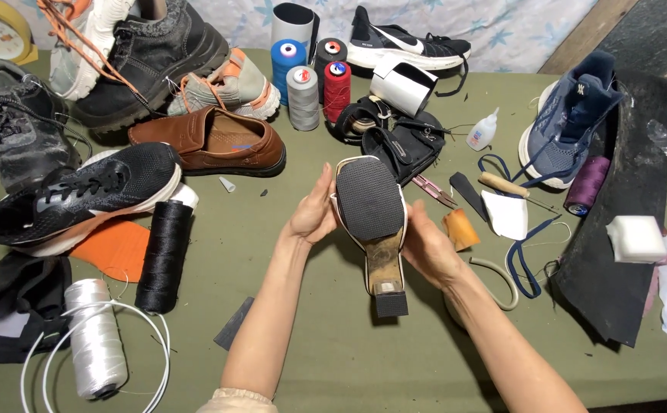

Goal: The person is trimming a black rubber sole patch with scissors to fit the bottom of a white high-heeled sandal.

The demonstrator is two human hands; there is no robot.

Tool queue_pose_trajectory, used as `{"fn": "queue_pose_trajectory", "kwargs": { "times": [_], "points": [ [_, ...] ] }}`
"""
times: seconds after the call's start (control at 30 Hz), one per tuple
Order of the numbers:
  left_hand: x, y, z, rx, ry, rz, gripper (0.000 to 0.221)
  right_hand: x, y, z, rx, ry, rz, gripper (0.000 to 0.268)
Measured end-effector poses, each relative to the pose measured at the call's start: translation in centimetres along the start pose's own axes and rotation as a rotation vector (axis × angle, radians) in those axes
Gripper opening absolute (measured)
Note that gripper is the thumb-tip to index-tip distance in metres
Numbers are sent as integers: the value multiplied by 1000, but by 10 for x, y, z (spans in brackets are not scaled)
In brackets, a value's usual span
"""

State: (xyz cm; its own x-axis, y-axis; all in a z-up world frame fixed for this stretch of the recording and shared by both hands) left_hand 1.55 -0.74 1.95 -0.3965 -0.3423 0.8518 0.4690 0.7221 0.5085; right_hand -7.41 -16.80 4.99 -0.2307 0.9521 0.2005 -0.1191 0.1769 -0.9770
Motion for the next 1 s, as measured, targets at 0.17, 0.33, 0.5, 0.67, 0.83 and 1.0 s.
{"fn": "queue_pose_trajectory", "kwargs": {
  "times": [0.17, 0.33, 0.5, 0.67, 0.83, 1.0],
  "points": [
    [-2, -1, 9, 117, -23, -251, 38, -2, 9, -1, -3, 143, 197, 47],
    [2, 0, 11, 126, -39, -233, 38, 3, 2, 1, -40, 191, 226, 36],
    [-1, 0, 13, 118, -56, -223, 33, 0, 7, 2, -27, 207, 219, 40],
    [-13, -6, 11, 104, -39, -198, 40, -3, 16, -2, -90, 228, 243, 40],
    [-16, -9, 6, 92, -42, -209, 41, -7, 18, 1, -106, 266, 239, 46],
    [-10, 3, 1, 174, -81, -472, 82, -18, -7, 4, -277, 485, 728, 58]
  ]
}}
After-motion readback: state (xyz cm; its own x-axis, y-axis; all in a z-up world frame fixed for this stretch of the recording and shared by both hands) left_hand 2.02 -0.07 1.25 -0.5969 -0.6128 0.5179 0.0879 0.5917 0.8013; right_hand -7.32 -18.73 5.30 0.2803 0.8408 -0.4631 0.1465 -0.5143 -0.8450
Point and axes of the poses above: each hand's wrist, its own z-axis away from the middle knuckle, its own x-axis out of the palm, y = z × x, the point moved 2 cm from there along -z, towards the middle knuckle, and after that the axes turned 14 degrees about z, right-handed, at the moved point
